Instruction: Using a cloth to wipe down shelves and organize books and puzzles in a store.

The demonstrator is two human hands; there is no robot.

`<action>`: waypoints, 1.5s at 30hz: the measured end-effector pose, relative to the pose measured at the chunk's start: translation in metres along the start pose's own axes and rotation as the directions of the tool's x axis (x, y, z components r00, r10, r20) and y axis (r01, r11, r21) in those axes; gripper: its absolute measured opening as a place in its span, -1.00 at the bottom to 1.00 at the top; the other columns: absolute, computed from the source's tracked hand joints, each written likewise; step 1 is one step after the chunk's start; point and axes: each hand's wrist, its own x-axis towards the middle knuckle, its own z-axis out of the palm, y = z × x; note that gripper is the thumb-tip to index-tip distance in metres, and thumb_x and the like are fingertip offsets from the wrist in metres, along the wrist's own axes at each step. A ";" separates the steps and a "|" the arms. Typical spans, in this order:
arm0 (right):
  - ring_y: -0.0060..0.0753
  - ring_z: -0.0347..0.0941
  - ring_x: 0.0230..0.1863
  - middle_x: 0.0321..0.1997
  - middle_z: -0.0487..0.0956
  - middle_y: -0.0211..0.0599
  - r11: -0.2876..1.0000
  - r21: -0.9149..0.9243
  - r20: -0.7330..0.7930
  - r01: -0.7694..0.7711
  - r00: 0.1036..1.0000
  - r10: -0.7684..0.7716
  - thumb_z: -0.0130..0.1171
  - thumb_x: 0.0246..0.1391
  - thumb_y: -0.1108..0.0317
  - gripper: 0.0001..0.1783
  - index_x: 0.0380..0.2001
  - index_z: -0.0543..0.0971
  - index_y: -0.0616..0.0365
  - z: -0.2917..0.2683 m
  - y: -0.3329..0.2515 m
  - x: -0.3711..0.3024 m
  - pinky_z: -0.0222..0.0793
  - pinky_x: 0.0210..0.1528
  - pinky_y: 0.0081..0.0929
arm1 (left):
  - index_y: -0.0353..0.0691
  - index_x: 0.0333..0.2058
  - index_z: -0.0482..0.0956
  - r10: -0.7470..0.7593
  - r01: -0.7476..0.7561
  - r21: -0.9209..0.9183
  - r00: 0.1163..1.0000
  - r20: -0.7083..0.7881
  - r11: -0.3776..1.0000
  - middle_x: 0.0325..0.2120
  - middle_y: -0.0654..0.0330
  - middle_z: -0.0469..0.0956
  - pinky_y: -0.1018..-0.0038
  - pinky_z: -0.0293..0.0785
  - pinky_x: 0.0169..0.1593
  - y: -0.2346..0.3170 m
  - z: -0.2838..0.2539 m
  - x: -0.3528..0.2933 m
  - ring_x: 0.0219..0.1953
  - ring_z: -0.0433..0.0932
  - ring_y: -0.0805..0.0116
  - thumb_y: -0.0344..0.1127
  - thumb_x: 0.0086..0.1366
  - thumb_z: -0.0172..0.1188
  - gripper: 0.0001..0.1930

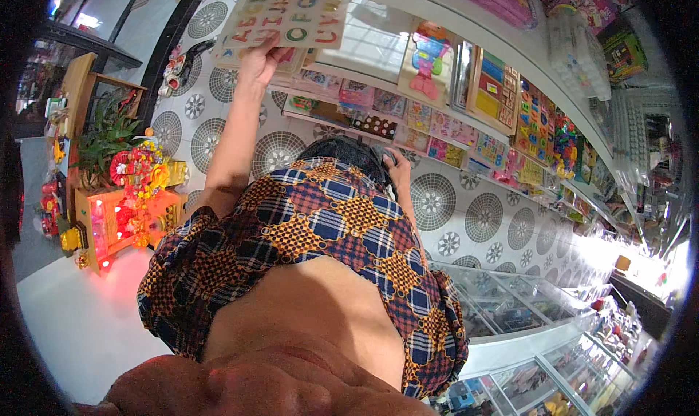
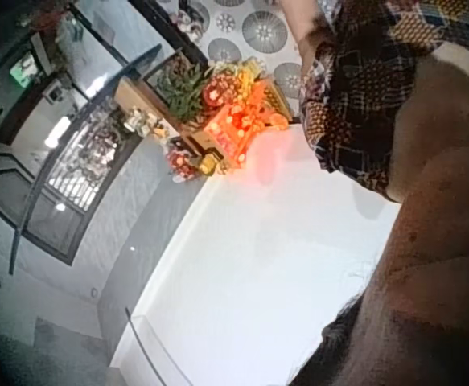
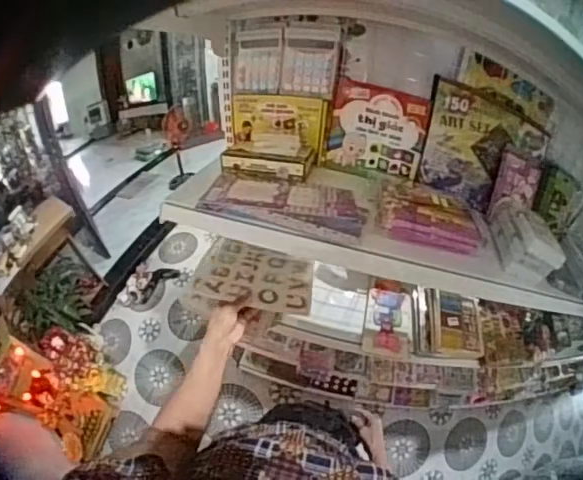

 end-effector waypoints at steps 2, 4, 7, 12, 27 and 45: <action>-0.40 0.43 -0.24 -0.30 0.53 -0.16 0.999 -0.038 0.004 0.013 1.000 -0.012 0.09 -0.09 0.32 -0.70 -0.23 0.49 0.15 -0.006 -0.010 0.001 0.28 -0.19 -0.51 | -0.36 -0.21 0.37 0.019 -0.015 -0.106 0.999 0.036 0.994 -0.33 0.13 0.46 0.41 0.50 -0.33 -0.006 0.019 -0.020 -0.35 0.49 0.28 -0.57 0.02 0.11 -0.70; -0.40 0.44 -0.26 -0.31 0.53 -0.16 0.998 -0.064 0.010 0.019 1.000 -0.018 0.08 -0.08 0.32 -0.71 -0.24 0.49 0.17 -0.010 -0.017 0.003 0.28 -0.21 -0.52 | -0.35 -0.19 0.36 -0.012 0.013 -0.019 0.998 0.061 1.000 -0.30 0.14 0.45 0.42 0.50 -0.34 -0.018 0.026 -0.038 -0.35 0.49 0.30 -0.57 0.02 0.11 -0.68; -0.44 0.43 -0.29 -0.32 0.54 -0.18 0.998 -0.054 -0.015 0.035 0.999 -0.036 0.08 -0.08 0.33 -0.71 -0.24 0.48 0.19 -0.023 -0.010 0.011 0.28 -0.23 -0.54 | -0.34 -0.19 0.36 -0.039 0.032 0.068 0.995 0.095 0.997 -0.31 0.16 0.46 0.43 0.50 -0.37 -0.052 0.041 -0.051 -0.36 0.49 0.33 -0.55 0.02 0.12 -0.68; -0.48 0.43 -0.35 -0.35 0.54 -0.19 0.992 -0.109 -0.005 0.064 0.998 -0.065 0.08 -0.06 0.34 -0.72 -0.24 0.49 0.20 -0.033 -0.032 0.014 0.30 -0.29 -0.53 | -0.38 -0.49 0.46 -0.007 0.006 0.147 1.000 0.006 0.989 -0.47 0.17 0.51 0.53 0.47 -0.47 -0.091 0.004 -0.050 -0.42 0.50 0.40 -0.48 0.01 0.18 -0.90; -0.29 0.46 -0.28 -0.29 0.53 -0.13 0.980 -0.108 0.059 0.169 0.985 -0.163 0.05 -0.10 0.37 -0.70 -0.23 0.47 0.21 -0.048 -0.037 0.027 0.29 -0.22 -0.48 | -0.27 -0.35 0.46 -0.216 0.214 0.047 0.976 0.036 0.976 -0.36 0.23 0.49 0.50 0.50 -0.36 -0.123 -0.082 -0.016 -0.36 0.50 0.41 -0.43 0.05 0.17 -0.84; -0.19 0.46 -0.35 -0.36 0.52 -0.03 0.965 -0.229 0.094 0.128 0.990 -0.108 0.07 -0.11 0.28 -0.68 -0.27 0.48 0.25 -0.043 -0.020 0.032 0.28 -0.31 -0.39 | -0.44 -0.34 0.40 -0.447 0.456 0.075 0.888 -0.110 0.887 -0.46 0.09 0.49 0.43 0.57 -0.52 -0.148 -0.084 0.008 -0.57 0.52 0.16 -0.41 0.11 0.10 -0.80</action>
